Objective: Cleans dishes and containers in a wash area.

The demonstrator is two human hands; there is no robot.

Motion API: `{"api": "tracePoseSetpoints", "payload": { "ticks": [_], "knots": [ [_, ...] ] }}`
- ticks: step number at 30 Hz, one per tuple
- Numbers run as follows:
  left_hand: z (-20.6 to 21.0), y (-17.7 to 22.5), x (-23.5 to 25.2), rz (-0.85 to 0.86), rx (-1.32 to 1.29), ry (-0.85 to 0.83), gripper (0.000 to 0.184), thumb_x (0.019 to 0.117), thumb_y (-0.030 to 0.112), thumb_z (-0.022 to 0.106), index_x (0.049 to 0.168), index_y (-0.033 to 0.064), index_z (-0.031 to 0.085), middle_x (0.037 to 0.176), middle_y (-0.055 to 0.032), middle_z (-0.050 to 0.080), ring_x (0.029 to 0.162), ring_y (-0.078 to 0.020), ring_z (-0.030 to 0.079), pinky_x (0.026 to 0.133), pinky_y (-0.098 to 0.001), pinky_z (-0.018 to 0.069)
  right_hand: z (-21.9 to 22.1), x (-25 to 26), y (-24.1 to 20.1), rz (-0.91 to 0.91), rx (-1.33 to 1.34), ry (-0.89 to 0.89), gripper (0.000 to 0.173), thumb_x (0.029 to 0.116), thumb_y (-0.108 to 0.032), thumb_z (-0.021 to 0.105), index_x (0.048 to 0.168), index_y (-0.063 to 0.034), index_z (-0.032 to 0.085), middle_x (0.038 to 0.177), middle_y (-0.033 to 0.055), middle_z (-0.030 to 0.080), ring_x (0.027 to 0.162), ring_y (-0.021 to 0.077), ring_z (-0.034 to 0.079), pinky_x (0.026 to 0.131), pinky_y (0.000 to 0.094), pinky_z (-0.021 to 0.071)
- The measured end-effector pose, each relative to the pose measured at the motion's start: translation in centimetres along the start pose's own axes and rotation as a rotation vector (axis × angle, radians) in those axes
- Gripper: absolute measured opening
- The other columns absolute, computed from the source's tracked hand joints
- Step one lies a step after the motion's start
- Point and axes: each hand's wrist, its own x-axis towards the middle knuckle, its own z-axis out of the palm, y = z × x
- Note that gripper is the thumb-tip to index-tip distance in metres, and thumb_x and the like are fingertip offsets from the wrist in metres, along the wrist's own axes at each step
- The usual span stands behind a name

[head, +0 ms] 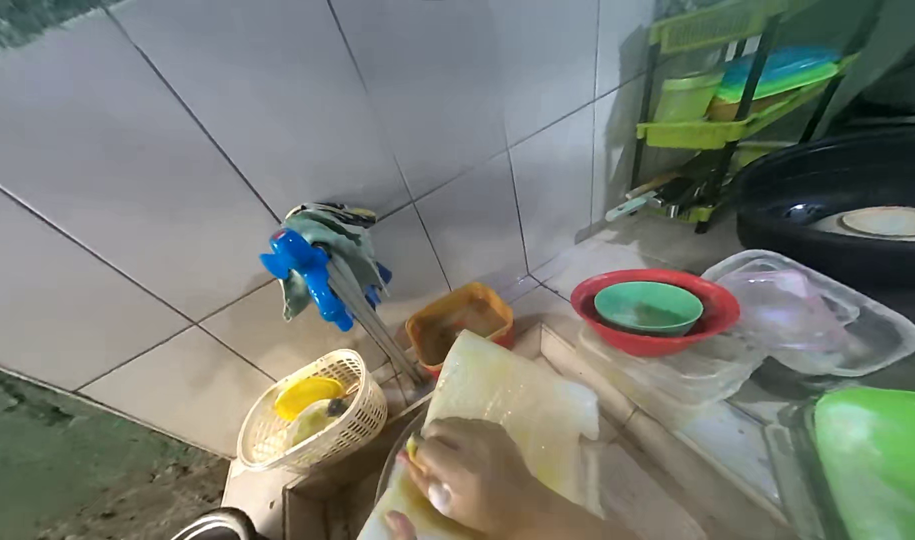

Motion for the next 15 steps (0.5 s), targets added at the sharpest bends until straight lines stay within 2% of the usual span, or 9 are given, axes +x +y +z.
{"api": "tracePoseSetpoints", "payload": {
  "ticks": [1,3,4,6,8,9,12,14,15],
  "knots": [
    [-0.4,0.0,0.1,-0.020,-0.007,-0.003,0.028,0.1090,0.039,0.038,0.109,0.0179,0.057,0.090,0.0123,0.075,0.090,-0.0013,0.073,0.080,-0.0265,0.0624,-0.2,0.4,0.3,-0.030,0.030,-0.045,0.016,0.0892,-0.015,0.068,0.076,-0.0063,0.069,0.070,0.0072,0.067,0.062,0.0191,0.067,0.052,0.0332,0.0547],
    [-0.6,0.1,-0.4,-0.061,0.030,0.018,0.033,0.1104,0.040,0.030,0.112,0.0175,0.054,0.089,0.0112,0.076,0.088,-0.0036,0.074,0.079,-0.0286,0.0641,-1.5,1.9,2.6,0.166,0.012,-0.162,0.009,0.0905,-0.008,0.070,0.088,0.0002,0.074,0.083,0.0155,0.072,0.076,0.0305,0.072,0.065,0.0483,0.0590],
    [-0.5,0.1,-0.6,-0.061,0.065,0.024,0.034,0.1111,0.038,0.025,0.113,0.0172,0.052,0.089,0.0123,0.076,0.087,-0.0025,0.074,0.079,-0.0274,0.0640,-1.4,2.4,4.0,0.243,-0.037,-0.138,0.011,0.0926,-0.009,0.070,0.088,0.0003,0.072,0.084,0.0162,0.071,0.077,0.0329,0.072,0.066,0.0523,0.0581],
    [-0.3,0.3,-0.7,-0.064,0.105,0.016,0.035,0.1115,0.036,0.022,0.114,0.0166,0.052,0.089,0.0127,0.076,0.087,-0.0014,0.074,0.079,-0.0258,0.0637,-0.7,1.7,3.5,0.229,-0.077,-0.119,0.012,0.0914,-0.013,0.070,0.085,-0.0029,0.073,0.081,0.0127,0.070,0.075,0.0297,0.071,0.064,0.0500,0.0580],
    [-0.3,0.5,-0.4,-0.056,0.121,0.002,0.036,0.1117,0.034,0.020,0.113,0.0158,0.052,0.088,0.0135,0.076,0.087,0.0002,0.073,0.079,-0.0242,0.0631,0.1,0.3,1.3,-0.029,-0.028,-0.059,0.012,0.0851,-0.015,0.070,0.076,-0.0076,0.070,0.070,0.0060,0.066,0.062,0.0198,0.067,0.052,0.0353,0.0551],
    [-0.3,0.6,-0.3,-0.054,0.122,0.004,0.037,0.1117,0.034,0.020,0.112,0.0155,0.052,0.087,0.0131,0.076,0.086,-0.0001,0.073,0.078,-0.0241,0.0632,-0.1,0.3,1.5,-0.087,0.015,-0.067,0.010,0.0851,-0.013,0.070,0.076,-0.0074,0.070,0.070,0.0062,0.067,0.062,0.0187,0.067,0.052,0.0329,0.0548],
    [-0.6,0.4,-1.1,-0.089,0.157,0.038,0.036,0.1115,0.034,0.021,0.115,0.0149,0.050,0.088,0.0124,0.075,0.087,-0.0013,0.073,0.078,-0.0255,0.0635,-1.5,0.8,5.0,0.183,-0.034,-0.151,0.008,0.0908,-0.006,0.070,0.089,0.0004,0.073,0.083,0.0150,0.071,0.074,0.0304,0.072,0.064,0.0498,0.0590],
    [-0.3,0.0,-0.7,-0.071,0.120,0.018,0.035,0.1113,0.034,0.023,0.113,0.0161,0.053,0.089,0.0118,0.076,0.087,-0.0020,0.074,0.079,-0.0265,0.0637,-0.9,0.5,4.2,0.279,-0.060,-0.123,0.012,0.0931,-0.012,0.070,0.087,-0.0014,0.072,0.080,0.0136,0.069,0.073,0.0296,0.070,0.064,0.0504,0.0576],
    [-0.2,-0.3,-0.3,-0.060,0.091,-0.004,0.036,0.1112,0.036,0.024,0.114,0.0165,0.054,0.091,0.0110,0.076,0.090,-0.0026,0.074,0.080,-0.0272,0.0636,-0.3,-0.2,2.2,0.219,-0.050,-0.097,0.013,0.0900,-0.014,0.071,0.084,-0.0033,0.072,0.076,0.0108,0.069,0.070,0.0257,0.070,0.061,0.0451,0.0581]
  ]
}}
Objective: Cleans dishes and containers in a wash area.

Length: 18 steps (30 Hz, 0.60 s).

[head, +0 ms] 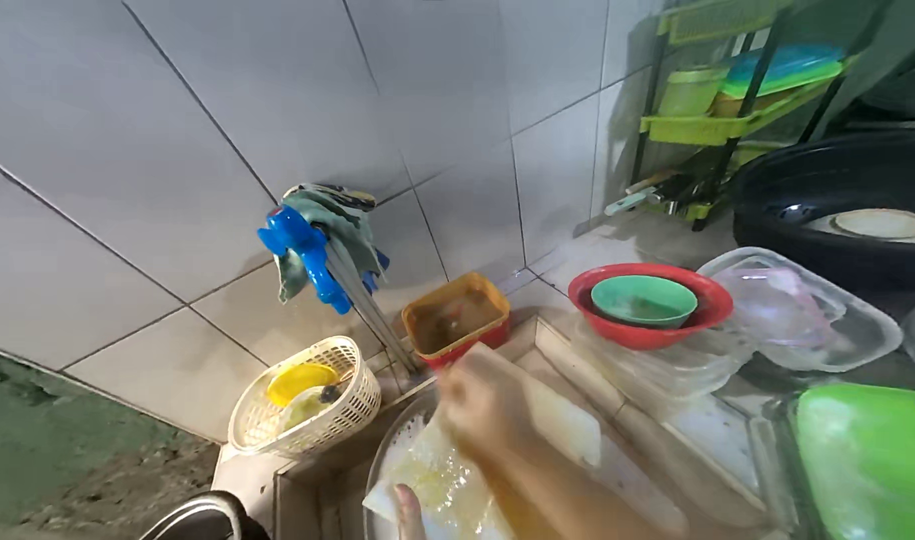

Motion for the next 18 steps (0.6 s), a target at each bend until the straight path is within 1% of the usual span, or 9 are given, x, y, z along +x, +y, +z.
{"api": "tracePoseSetpoints", "payload": {
  "ticks": [2,5,7,9,11,12,15,17,18],
  "knots": [
    [-0.3,-0.1,0.6,0.013,-0.051,-0.014,0.039,0.1107,0.040,0.026,0.115,0.0157,0.056,0.093,0.0086,0.076,0.092,-0.0045,0.074,0.082,-0.0295,0.0636,1.1,-1.4,-1.4,-0.222,0.059,0.094,0.015,0.0875,-0.016,0.069,0.075,-0.0076,0.069,0.068,0.0057,0.066,0.062,0.0180,0.067,0.053,0.0321,0.0546],
    [-0.1,0.5,-0.2,-0.004,-0.001,0.026,0.038,0.1113,0.036,0.021,0.113,0.0151,0.052,0.088,0.0107,0.076,0.086,-0.0030,0.074,0.077,-0.0269,0.0642,-0.9,0.3,3.0,0.044,0.034,-0.007,0.009,0.0894,-0.005,0.070,0.091,0.0013,0.075,0.086,0.0161,0.073,0.078,0.0303,0.073,0.069,0.0484,0.0600],
    [-0.1,0.9,-0.4,-0.007,0.013,0.014,0.037,0.1116,0.034,0.022,0.111,0.0164,0.054,0.088,0.0117,0.076,0.086,-0.0019,0.074,0.078,-0.0258,0.0638,-0.9,0.7,4.9,0.213,-0.017,0.010,0.016,0.0962,-0.013,0.067,0.090,0.0018,0.071,0.086,0.0174,0.070,0.078,0.0335,0.070,0.069,0.0536,0.0574],
    [0.2,0.7,0.4,0.007,-0.006,-0.021,0.035,0.1116,0.034,0.023,0.112,0.0188,0.055,0.091,0.0121,0.076,0.090,-0.0015,0.073,0.080,-0.0260,0.0632,-0.3,-1.8,1.4,0.120,0.009,-0.015,0.021,0.0957,-0.018,0.065,0.085,-0.0006,0.071,0.081,0.0141,0.070,0.074,0.0279,0.070,0.066,0.0457,0.0589],
    [0.0,0.7,1.2,0.022,-0.055,-0.045,0.040,0.1112,0.037,0.026,0.109,0.0186,0.061,0.093,0.0092,0.077,0.092,-0.0035,0.073,0.083,-0.0285,0.0628,0.7,-4.3,-0.7,-0.188,0.092,0.103,0.022,0.0938,-0.020,0.065,0.075,-0.0073,0.064,0.069,0.0073,0.064,0.063,0.0183,0.064,0.057,0.0291,0.0537],
    [-0.3,0.7,1.4,0.015,-0.063,-0.060,0.040,0.1106,0.040,0.028,0.110,0.0186,0.062,0.093,0.0080,0.077,0.092,-0.0049,0.074,0.083,-0.0299,0.0632,0.5,-4.1,0.0,-0.217,0.110,0.114,0.021,0.0939,-0.019,0.066,0.076,-0.0065,0.066,0.070,0.0081,0.066,0.065,0.0185,0.066,0.059,0.0287,0.0555],
    [-0.6,0.8,0.4,-0.023,-0.070,-0.009,0.039,0.1099,0.043,0.028,0.113,0.0177,0.057,0.092,0.0068,0.077,0.088,-0.0072,0.075,0.078,-0.0317,0.0646,-1.8,-1.6,4.6,0.171,0.000,0.037,0.015,0.0941,-0.010,0.068,0.092,0.0031,0.074,0.087,0.0185,0.072,0.081,0.0337,0.072,0.071,0.0521,0.0589],
    [-0.1,0.8,0.1,-0.005,-0.069,-0.001,0.040,0.1109,0.040,0.023,0.110,0.0183,0.057,0.090,0.0089,0.077,0.088,-0.0052,0.075,0.078,-0.0291,0.0645,-1.6,-1.7,4.8,0.306,-0.043,0.072,0.022,0.0979,-0.016,0.065,0.091,0.0034,0.072,0.084,0.0188,0.070,0.079,0.0355,0.070,0.070,0.0553,0.0572],
    [0.1,0.8,0.4,0.008,-0.078,-0.016,0.040,0.1108,0.040,0.022,0.110,0.0182,0.056,0.090,0.0093,0.077,0.088,-0.0048,0.075,0.079,-0.0287,0.0644,-1.2,-3.2,2.9,0.245,-0.050,0.060,0.024,0.0971,-0.019,0.064,0.088,0.0015,0.072,0.080,0.0161,0.069,0.074,0.0316,0.071,0.066,0.0503,0.0586]
  ]
}}
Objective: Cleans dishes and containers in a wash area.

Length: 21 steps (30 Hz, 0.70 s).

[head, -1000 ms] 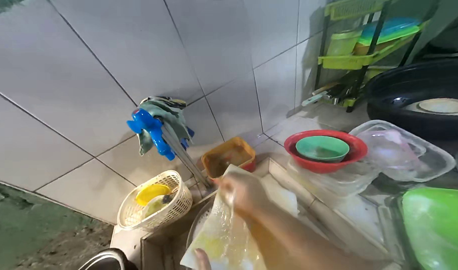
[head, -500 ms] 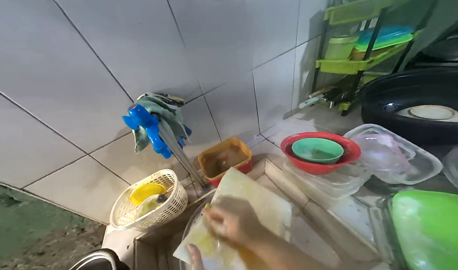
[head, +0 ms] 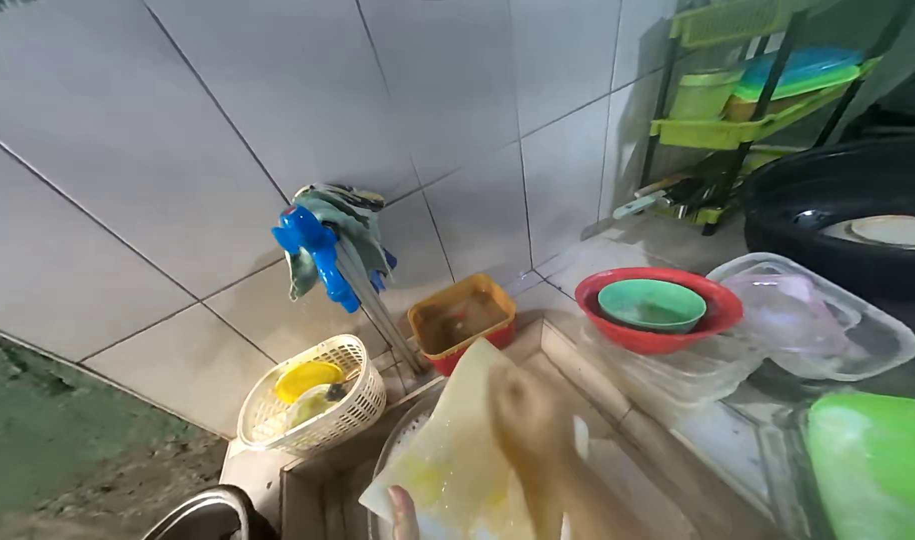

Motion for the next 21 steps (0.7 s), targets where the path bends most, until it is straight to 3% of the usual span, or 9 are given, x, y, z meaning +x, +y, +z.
{"api": "tracePoseSetpoints", "payload": {
  "ticks": [2,4,6,8,11,13,17,19,21],
  "knots": [
    [-0.4,-0.2,0.8,0.017,-0.045,-0.030,0.042,0.1102,0.043,0.028,0.108,0.0186,0.061,0.090,0.0077,0.077,0.090,-0.0056,0.075,0.081,-0.0298,0.0637,0.5,-3.9,-2.5,-0.350,0.087,0.035,0.024,0.0944,-0.021,0.064,0.076,-0.0061,0.066,0.070,0.0087,0.065,0.064,0.0214,0.066,0.056,0.0336,0.0554],
    [-0.9,-0.1,0.8,0.005,-0.053,-0.046,0.035,0.1083,0.043,0.038,0.106,0.0190,0.063,0.089,0.0072,0.078,0.089,-0.0061,0.075,0.081,-0.0306,0.0636,0.5,-3.5,-1.0,-0.535,0.131,0.043,0.022,0.0954,-0.022,0.064,0.077,-0.0103,0.064,0.073,0.0071,0.065,0.067,0.0193,0.066,0.060,0.0298,0.0550],
    [-0.8,0.1,-0.1,-0.010,-0.015,-0.034,0.028,0.1091,0.038,0.037,0.107,0.0189,0.057,0.089,0.0097,0.077,0.088,-0.0041,0.074,0.080,-0.0285,0.0636,0.0,-0.5,2.6,-0.399,0.024,0.119,0.016,0.0887,-0.016,0.067,0.078,-0.0044,0.071,0.074,0.0108,0.071,0.067,0.0229,0.072,0.060,0.0378,0.0597],
    [-0.1,0.1,-0.9,0.007,0.018,-0.023,0.021,0.1068,0.037,0.048,0.104,0.0196,0.060,0.086,0.0114,0.076,0.086,-0.0015,0.073,0.077,-0.0253,0.0621,-0.1,1.2,3.8,-0.200,0.004,0.174,0.017,0.0898,-0.011,0.067,0.079,0.0017,0.070,0.074,0.0155,0.068,0.066,0.0297,0.069,0.059,0.0482,0.0566],
    [0.0,-0.5,-0.1,0.044,0.000,-0.095,0.024,0.0984,0.047,0.060,0.103,0.0244,0.068,0.092,0.0114,0.077,0.093,-0.0014,0.073,0.084,-0.0246,0.0609,0.2,-2.6,-1.1,-0.371,0.088,0.136,0.024,0.0945,-0.022,0.065,0.076,-0.0062,0.068,0.070,0.0090,0.067,0.065,0.0199,0.067,0.058,0.0326,0.0565],
    [-0.2,-0.4,0.2,0.028,-0.010,-0.097,0.024,0.0979,0.047,0.061,0.102,0.0237,0.067,0.091,0.0104,0.077,0.092,-0.0028,0.073,0.083,-0.0261,0.0611,0.2,-2.4,-1.1,-0.502,0.142,0.095,0.024,0.0970,-0.022,0.063,0.077,-0.0089,0.064,0.071,0.0072,0.064,0.066,0.0176,0.064,0.060,0.0269,0.0538],
    [0.9,-0.1,-1.1,0.034,0.055,-0.005,0.019,0.1095,0.028,0.041,0.104,0.0183,0.056,0.084,0.0146,0.075,0.086,0.0019,0.072,0.079,-0.0221,0.0608,-0.3,2.3,3.0,-0.068,0.017,0.137,0.017,0.0919,-0.010,0.068,0.083,0.0038,0.071,0.077,0.0171,0.068,0.068,0.0318,0.069,0.062,0.0511,0.0564],
    [1.7,-0.4,-0.1,0.075,0.105,-0.055,0.019,0.1092,0.032,0.041,0.108,0.0171,0.054,0.087,0.0155,0.074,0.088,0.0029,0.071,0.082,-0.0211,0.0600,0.6,0.2,0.0,-0.102,0.065,0.142,0.022,0.0927,-0.016,0.066,0.079,0.0000,0.070,0.072,0.0125,0.068,0.066,0.0247,0.069,0.059,0.0428,0.0578],
    [1.7,-0.4,1.1,0.059,0.104,-0.069,0.031,0.1102,0.037,0.033,0.108,0.0166,0.056,0.087,0.0140,0.075,0.088,0.0015,0.072,0.081,-0.0221,0.0601,1.1,-2.6,-3.5,-0.365,0.225,0.134,0.024,0.0909,-0.016,0.068,0.070,-0.0044,0.064,0.067,0.0093,0.064,0.062,0.0193,0.065,0.057,0.0299,0.0546]
  ]
}}
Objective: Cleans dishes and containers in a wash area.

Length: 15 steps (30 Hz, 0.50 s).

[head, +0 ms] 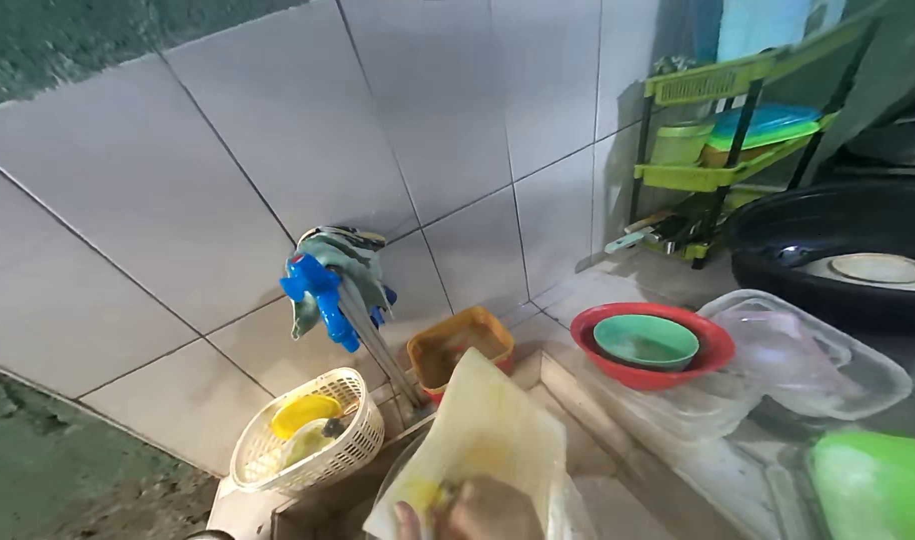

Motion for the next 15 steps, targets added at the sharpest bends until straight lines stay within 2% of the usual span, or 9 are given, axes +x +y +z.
{"api": "tracePoseSetpoints", "payload": {
  "ticks": [2,4,6,8,10,11,13,14,15],
  "knots": [
    [-0.6,0.4,0.7,-0.024,-0.058,-0.044,0.029,0.1078,0.041,0.043,0.108,0.0191,0.061,0.090,0.0117,0.076,0.091,-0.0009,0.073,0.082,-0.0245,0.0609,0.2,1.1,1.1,-0.076,0.026,0.011,0.025,0.0944,-0.017,0.066,0.073,-0.0060,0.062,0.068,0.0082,0.062,0.064,0.0177,0.063,0.060,0.0269,0.0537],
    [-0.4,0.3,0.3,-0.032,-0.065,-0.046,0.027,0.1098,0.038,0.035,0.114,0.0185,0.053,0.093,0.0119,0.076,0.093,-0.0031,0.073,0.084,-0.0276,0.0624,-0.3,3.5,4.2,0.102,-0.119,0.060,0.020,0.0912,-0.015,0.067,0.077,-0.0008,0.070,0.070,0.0112,0.067,0.063,0.0221,0.068,0.057,0.0371,0.0575],
    [0.1,-0.1,0.0,-0.021,-0.054,0.003,0.028,0.1097,0.038,0.034,0.117,0.0163,0.050,0.093,0.0117,0.076,0.093,-0.0030,0.073,0.083,-0.0279,0.0628,-0.1,5.0,4.4,0.232,-0.161,0.057,0.021,0.0944,-0.015,0.067,0.083,0.0010,0.072,0.076,0.0132,0.069,0.068,0.0268,0.069,0.062,0.0455,0.0583],
    [0.4,-0.2,0.7,-0.015,-0.016,0.011,0.034,0.1110,0.038,0.026,0.117,0.0152,0.051,0.094,0.0140,0.074,0.094,0.0023,0.071,0.085,-0.0226,0.0603,0.8,4.5,0.9,0.051,-0.100,0.003,0.023,0.0932,-0.019,0.064,0.078,-0.0032,0.071,0.073,0.0092,0.069,0.067,0.0212,0.070,0.060,0.0368,0.0585],
    [-0.3,-0.6,0.9,-0.061,-0.041,0.011,0.046,0.1109,0.045,0.025,0.123,0.0078,0.049,0.100,0.0068,0.067,0.097,-0.0002,0.065,0.085,-0.0236,0.0550,1.6,4.0,-1.3,-0.116,0.040,-0.074,0.024,0.0938,-0.018,0.065,0.074,-0.0049,0.066,0.069,0.0081,0.066,0.064,0.0199,0.066,0.056,0.0319,0.0544],
    [-0.6,-1.0,1.0,-0.067,-0.047,0.002,0.051,0.1081,0.052,0.033,0.127,0.0085,0.052,0.105,0.0060,0.071,0.100,-0.0014,0.068,0.087,-0.0244,0.0570,2.0,4.3,-1.1,-0.099,0.019,-0.071,0.023,0.0931,-0.019,0.066,0.074,-0.0053,0.067,0.068,0.0072,0.066,0.063,0.0187,0.067,0.055,0.0314,0.0556],
    [0.6,-1.1,0.4,-0.083,0.049,0.049,0.058,0.1083,0.052,0.020,0.134,0.0036,0.039,0.111,0.0031,0.066,0.104,-0.0010,0.067,0.090,-0.0236,0.0575,2.4,4.8,-0.9,0.077,-0.081,-0.033,0.021,0.0907,-0.018,0.067,0.075,-0.0039,0.070,0.066,0.0074,0.066,0.060,0.0196,0.068,0.052,0.0349,0.0563],
    [1.2,-1.1,0.6,-0.100,0.086,0.092,0.064,0.1077,0.054,0.017,0.137,0.0015,0.038,0.112,0.0006,0.065,0.103,-0.0024,0.066,0.089,-0.0247,0.0573,2.3,4.5,-1.6,0.120,-0.096,-0.067,0.021,0.0911,-0.019,0.068,0.077,-0.0034,0.071,0.068,0.0084,0.067,0.061,0.0212,0.068,0.053,0.0374,0.0571],
    [2.0,-1.0,1.1,-0.132,0.121,0.155,0.062,0.1059,0.051,0.011,0.131,0.0014,0.038,0.105,-0.0006,0.063,0.094,-0.0033,0.066,0.082,-0.0257,0.0580,2.0,3.8,-2.7,0.094,-0.072,-0.135,0.022,0.0912,-0.020,0.068,0.078,-0.0035,0.071,0.069,0.0089,0.067,0.062,0.0218,0.069,0.052,0.0380,0.0569]
  ]
}}
